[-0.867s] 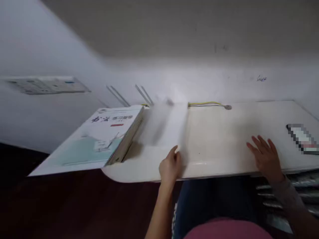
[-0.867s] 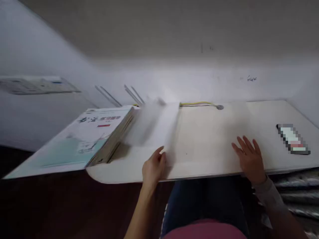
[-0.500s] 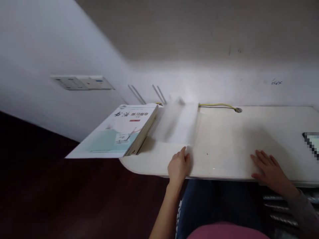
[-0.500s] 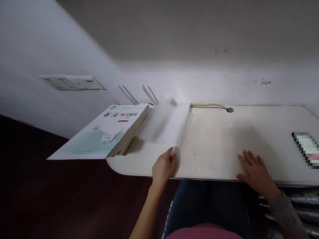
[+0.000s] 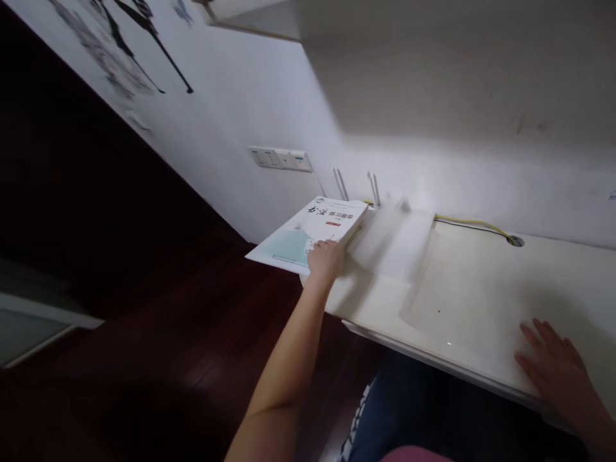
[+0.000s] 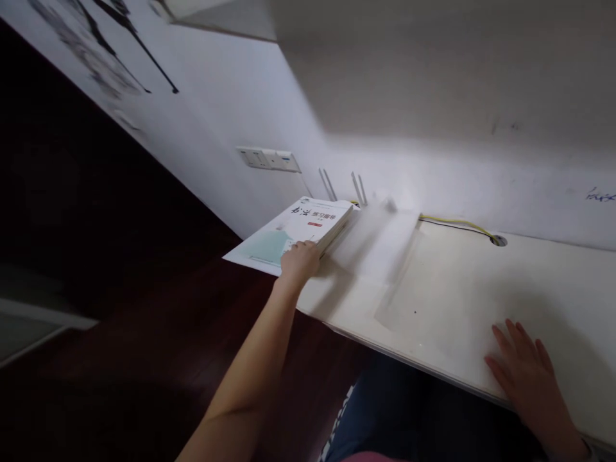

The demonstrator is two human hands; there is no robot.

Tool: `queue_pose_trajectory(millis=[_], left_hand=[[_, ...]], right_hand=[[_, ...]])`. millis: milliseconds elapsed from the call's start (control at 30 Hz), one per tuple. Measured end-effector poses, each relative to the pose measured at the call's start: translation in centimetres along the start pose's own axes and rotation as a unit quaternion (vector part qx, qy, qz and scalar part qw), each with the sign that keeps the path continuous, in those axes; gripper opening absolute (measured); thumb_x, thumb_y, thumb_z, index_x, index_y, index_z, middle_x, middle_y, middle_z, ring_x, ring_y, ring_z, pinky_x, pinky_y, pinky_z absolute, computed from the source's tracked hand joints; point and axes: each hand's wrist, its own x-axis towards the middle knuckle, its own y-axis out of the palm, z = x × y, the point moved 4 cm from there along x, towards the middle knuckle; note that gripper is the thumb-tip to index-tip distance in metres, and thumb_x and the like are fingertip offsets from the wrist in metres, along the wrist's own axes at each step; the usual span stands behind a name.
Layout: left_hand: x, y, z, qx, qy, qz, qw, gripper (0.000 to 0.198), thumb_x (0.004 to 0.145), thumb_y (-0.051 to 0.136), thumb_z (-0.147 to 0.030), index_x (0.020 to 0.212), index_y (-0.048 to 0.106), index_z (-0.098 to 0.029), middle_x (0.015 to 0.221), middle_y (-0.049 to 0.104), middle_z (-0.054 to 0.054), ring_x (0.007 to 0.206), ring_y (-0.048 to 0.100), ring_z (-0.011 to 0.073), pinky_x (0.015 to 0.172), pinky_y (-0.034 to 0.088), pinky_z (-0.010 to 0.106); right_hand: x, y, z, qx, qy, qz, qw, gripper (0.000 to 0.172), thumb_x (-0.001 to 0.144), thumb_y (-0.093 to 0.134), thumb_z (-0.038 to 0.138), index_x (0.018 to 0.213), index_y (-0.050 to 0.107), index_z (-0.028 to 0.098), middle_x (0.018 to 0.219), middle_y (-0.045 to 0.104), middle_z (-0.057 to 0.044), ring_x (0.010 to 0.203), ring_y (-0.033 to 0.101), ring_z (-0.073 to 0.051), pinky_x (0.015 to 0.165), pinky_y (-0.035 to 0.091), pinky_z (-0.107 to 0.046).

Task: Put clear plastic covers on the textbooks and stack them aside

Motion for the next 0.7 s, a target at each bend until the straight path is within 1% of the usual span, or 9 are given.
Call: queue_pose_trajectory(millis=[67,133,233,333,433,533,600,667,700], left_hand=[[-0.8,0.3,-0.2,0.01,-0.004,0.008,1.0,0.038,0.082,0.033,-0.009,0.108,0.058,0.004,0.102,0.062,0.029,0.101,0.06,0.0327,0.076,0.048,0.039],[-1.5,0.2,-0.1,0.016,0.004,0.025,1.0,0.037,0.081,0.034,-0.008,0.103,0.062,0.0,0.096,0.064,0.026,0.096,0.063,0.0308,0.074,0.048,0.037],[-2.1,-0.8,0.8,0.022,0.023,0.052,0.998,0.033,0.08,0.038,-0.009,0.097,0.066,-0.008,0.09,0.067,0.021,0.09,0.065,0.0292,0.071,0.049,0.034],[-2.1,-1.8,1.4,0.029,0.034,0.059,0.997,0.033,0.082,0.037,-0.01,0.101,0.064,-0.008,0.09,0.068,0.021,0.088,0.066,0.0297,0.068,0.05,0.034],[-2.1,-2.0,0.6,0.036,0.045,0.056,0.997,0.034,0.082,0.036,-0.008,0.104,0.061,-0.005,0.091,0.067,0.022,0.091,0.065,0.0299,0.07,0.05,0.034],[-2.1,-2.5,-0.5,0.042,0.047,0.054,0.997,0.032,0.081,0.036,-0.005,0.099,0.062,-0.004,0.091,0.067,0.022,0.092,0.065,0.029,0.072,0.05,0.034],[-2.2,-3.9,-0.3,0.047,0.048,0.05,0.997,0.031,0.082,0.035,-0.006,0.098,0.062,-0.003,0.091,0.067,0.023,0.092,0.065,0.0292,0.073,0.049,0.035],[-2.9,-6.3,0.8,0.05,0.037,0.029,0.998,0.03,0.084,0.034,-0.009,0.099,0.06,-0.003,0.093,0.067,0.022,0.092,0.065,0.0302,0.074,0.049,0.038],[-3.5,-7.8,1.6,0.054,0.017,0.014,0.998,0.03,0.085,0.033,-0.009,0.101,0.059,-0.003,0.093,0.067,0.022,0.09,0.065,0.0307,0.073,0.049,0.041]], right_hand=[[0.3,0.2,0.5,0.003,-0.003,0.004,1.0,0.047,0.089,0.036,0.042,0.132,0.046,0.026,0.138,0.047,-0.01,0.13,0.038,-0.031,0.099,0.033,-0.052],[0.4,0.4,0.6,0.007,-0.01,0.009,1.0,0.046,0.09,0.035,0.041,0.132,0.046,0.027,0.137,0.048,-0.01,0.13,0.038,-0.03,0.1,0.033,-0.052],[0.4,0.5,0.5,0.012,-0.024,0.014,1.0,0.046,0.09,0.034,0.041,0.132,0.046,0.027,0.137,0.049,-0.01,0.13,0.037,-0.03,0.1,0.032,-0.052],[0.6,0.7,0.5,0.015,-0.023,0.005,1.0,0.048,0.09,0.035,0.044,0.132,0.045,0.024,0.138,0.047,-0.011,0.13,0.037,-0.029,0.101,0.032,-0.051],[0.8,0.9,0.8,0.024,-0.026,0.001,0.999,0.05,0.09,0.034,0.046,0.132,0.045,0.023,0.139,0.046,-0.012,0.13,0.038,-0.029,0.101,0.032,-0.05],[0.8,1.1,1.0,0.035,-0.027,-0.007,0.999,0.048,0.09,0.035,0.046,0.131,0.047,0.024,0.138,0.047,-0.011,0.129,0.039,-0.029,0.1,0.034,-0.049],[0.7,1.1,1.0,0.034,-0.021,-0.017,0.999,0.049,0.09,0.036,0.046,0.131,0.047,0.022,0.137,0.047,-0.012,0.129,0.04,-0.029,0.1,0.034,-0.048],[0.6,1.0,0.9,0.028,-0.018,-0.017,0.999,0.049,0.09,0.037,0.046,0.13,0.047,0.02,0.137,0.047,-0.013,0.129,0.04,-0.029,0.101,0.034,-0.047],[0.6,1.0,0.9,0.024,-0.017,-0.012,0.999,0.048,0.091,0.037,0.045,0.13,0.047,0.02,0.137,0.047,-0.013,0.129,0.04,-0.028,0.101,0.034,-0.047]])
